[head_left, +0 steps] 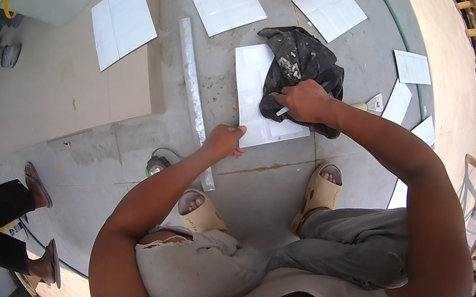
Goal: The person sits on the floor and repeatedly measures and marks white rectangular tiles using a tape measure, a metal ruler, and a marker. They wipe the tiles with a dark cloth between measurements and arrange them on the floor.
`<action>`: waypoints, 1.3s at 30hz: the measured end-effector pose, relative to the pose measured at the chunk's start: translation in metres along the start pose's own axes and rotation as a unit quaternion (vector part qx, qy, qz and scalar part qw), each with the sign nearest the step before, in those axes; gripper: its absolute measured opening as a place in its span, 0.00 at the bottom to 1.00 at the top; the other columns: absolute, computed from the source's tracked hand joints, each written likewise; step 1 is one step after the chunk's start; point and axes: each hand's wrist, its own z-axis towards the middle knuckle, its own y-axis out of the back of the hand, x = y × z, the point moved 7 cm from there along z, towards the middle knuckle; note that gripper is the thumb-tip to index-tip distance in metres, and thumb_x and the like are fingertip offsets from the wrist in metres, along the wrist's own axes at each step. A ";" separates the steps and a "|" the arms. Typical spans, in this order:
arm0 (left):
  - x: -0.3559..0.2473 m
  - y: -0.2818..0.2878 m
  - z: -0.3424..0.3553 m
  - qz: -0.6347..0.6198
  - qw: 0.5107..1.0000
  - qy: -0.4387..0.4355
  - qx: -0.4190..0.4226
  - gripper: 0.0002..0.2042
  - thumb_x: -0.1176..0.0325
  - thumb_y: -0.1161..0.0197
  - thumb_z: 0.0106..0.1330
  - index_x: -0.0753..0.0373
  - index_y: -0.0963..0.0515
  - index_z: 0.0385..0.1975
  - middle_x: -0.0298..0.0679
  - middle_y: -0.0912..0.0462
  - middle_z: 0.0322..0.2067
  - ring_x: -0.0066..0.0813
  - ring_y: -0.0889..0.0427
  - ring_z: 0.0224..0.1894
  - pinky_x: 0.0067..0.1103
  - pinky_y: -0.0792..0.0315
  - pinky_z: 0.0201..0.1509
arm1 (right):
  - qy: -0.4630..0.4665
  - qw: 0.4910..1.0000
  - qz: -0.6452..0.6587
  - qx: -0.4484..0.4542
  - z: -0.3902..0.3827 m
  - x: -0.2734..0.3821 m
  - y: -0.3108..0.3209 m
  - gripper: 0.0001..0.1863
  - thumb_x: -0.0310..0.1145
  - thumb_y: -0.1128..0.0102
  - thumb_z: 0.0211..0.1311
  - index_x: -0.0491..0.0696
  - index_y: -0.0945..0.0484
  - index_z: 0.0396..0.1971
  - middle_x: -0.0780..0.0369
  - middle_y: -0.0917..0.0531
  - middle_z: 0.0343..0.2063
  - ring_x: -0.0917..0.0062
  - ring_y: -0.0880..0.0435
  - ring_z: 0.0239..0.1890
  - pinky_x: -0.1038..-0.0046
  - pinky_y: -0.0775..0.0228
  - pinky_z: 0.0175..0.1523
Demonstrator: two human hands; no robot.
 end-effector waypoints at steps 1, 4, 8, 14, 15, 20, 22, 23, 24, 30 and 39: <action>-0.003 0.000 -0.002 0.001 1.000 0.006 -0.003 0.27 0.49 0.42 0.73 0.70 0.26 0.22 0.46 0.21 0.22 0.38 0.11 0.33 0.25 0.20 0.32 | -0.063 0.998 -0.002 -0.024 0.007 -0.023 0.007 0.23 0.31 0.43 0.58 0.47 0.20 0.55 0.58 0.14 0.39 0.62 0.12 0.35 0.61 0.20 0.41; -0.009 -0.002 0.002 0.013 1.000 0.013 -0.008 0.27 0.49 0.42 0.73 0.69 0.26 0.21 0.45 0.20 0.22 0.38 0.11 0.33 0.25 0.20 0.32 | -0.293 0.955 -0.022 -0.022 0.009 -0.117 0.042 0.13 0.28 0.48 0.63 0.45 0.14 0.39 0.54 0.12 0.40 0.60 0.12 0.43 0.60 0.19 0.47; -0.017 -0.003 -0.007 0.007 1.000 0.022 0.003 0.26 0.49 0.43 0.73 0.68 0.26 0.20 0.45 0.20 0.22 0.36 0.11 0.32 0.24 0.21 0.32 | -0.423 0.901 -0.003 -0.092 -0.032 -0.148 0.097 0.14 0.28 0.46 0.62 0.44 0.16 0.43 0.51 0.13 0.41 0.58 0.13 0.47 0.59 0.20 0.51; -0.009 0.003 -0.009 0.026 0.998 0.059 -0.015 0.26 0.49 0.42 0.72 0.67 0.25 0.20 0.45 0.19 0.21 0.36 0.11 0.32 0.24 0.22 0.33 | -0.199 0.980 -0.010 -0.014 -0.003 -0.048 0.090 0.10 0.28 0.44 0.59 0.47 0.14 0.37 0.54 0.12 0.40 0.60 0.12 0.43 0.61 0.20 0.49; -0.011 0.003 -0.008 0.026 0.998 0.059 -0.013 0.26 0.49 0.42 0.72 0.67 0.25 0.20 0.45 0.19 0.21 0.36 0.11 0.32 0.24 0.22 0.33 | -0.164 0.986 -0.011 0.008 0.008 -0.031 0.065 0.10 0.29 0.45 0.61 0.47 0.13 0.34 0.54 0.12 0.39 0.61 0.11 0.43 0.62 0.20 0.48; -0.015 -0.002 -0.008 0.014 0.998 0.060 -0.015 0.26 0.48 0.41 0.72 0.67 0.25 0.20 0.46 0.18 0.22 0.35 0.11 0.31 0.25 0.21 0.33 | 0.074 0.994 0.000 0.080 -0.004 0.064 -0.013 0.26 0.29 0.49 0.65 0.40 0.29 0.64 0.55 0.15 0.36 0.62 0.13 0.34 0.62 0.21 0.40; -0.004 0.001 -0.007 0.013 0.998 0.054 -0.014 0.27 0.48 0.42 0.72 0.68 0.25 0.20 0.46 0.18 0.22 0.35 0.11 0.31 0.25 0.21 0.33 | 0.130 0.985 0.006 0.113 -0.028 0.089 -0.022 0.26 0.29 0.48 0.65 0.42 0.28 0.63 0.56 0.15 0.36 0.64 0.12 0.36 0.63 0.21 0.40; -0.006 0.000 -0.006 0.013 0.999 0.046 -0.010 0.27 0.48 0.42 0.72 0.68 0.24 0.20 0.46 0.18 0.22 0.35 0.12 0.31 0.25 0.21 0.32 | 0.126 0.984 0.017 0.125 -0.032 0.088 -0.022 0.25 0.29 0.48 0.66 0.41 0.28 0.63 0.56 0.14 0.35 0.65 0.12 0.38 0.63 0.20 0.41; -0.009 0.001 -0.006 0.015 0.999 0.044 -0.011 0.27 0.48 0.42 0.72 0.68 0.24 0.20 0.46 0.18 0.22 0.35 0.12 0.30 0.24 0.21 0.32 | 0.081 0.991 0.014 0.102 -0.027 0.076 -0.015 0.25 0.29 0.47 0.66 0.42 0.28 0.63 0.56 0.14 0.36 0.65 0.12 0.38 0.64 0.20 0.41; -0.012 -0.002 -0.005 0.013 0.999 0.048 -0.014 0.26 0.47 0.42 0.72 0.67 0.23 0.21 0.47 0.16 0.24 0.34 0.13 0.28 0.24 0.21 0.33 | 0.043 0.997 -0.018 0.055 -0.004 0.056 -0.008 0.26 0.29 0.49 0.65 0.46 0.28 0.64 0.58 0.14 0.35 0.65 0.13 0.34 0.64 0.21 0.38; -0.015 0.000 -0.008 0.025 0.999 0.040 -0.014 0.26 0.47 0.42 0.72 0.67 0.24 0.22 0.48 0.15 0.25 0.34 0.12 0.30 0.26 0.21 0.34 | -0.043 0.997 -0.037 0.044 -0.001 0.014 0.014 0.19 0.31 0.49 0.67 0.46 0.22 0.56 0.59 0.14 0.36 0.67 0.12 0.39 0.64 0.21 0.42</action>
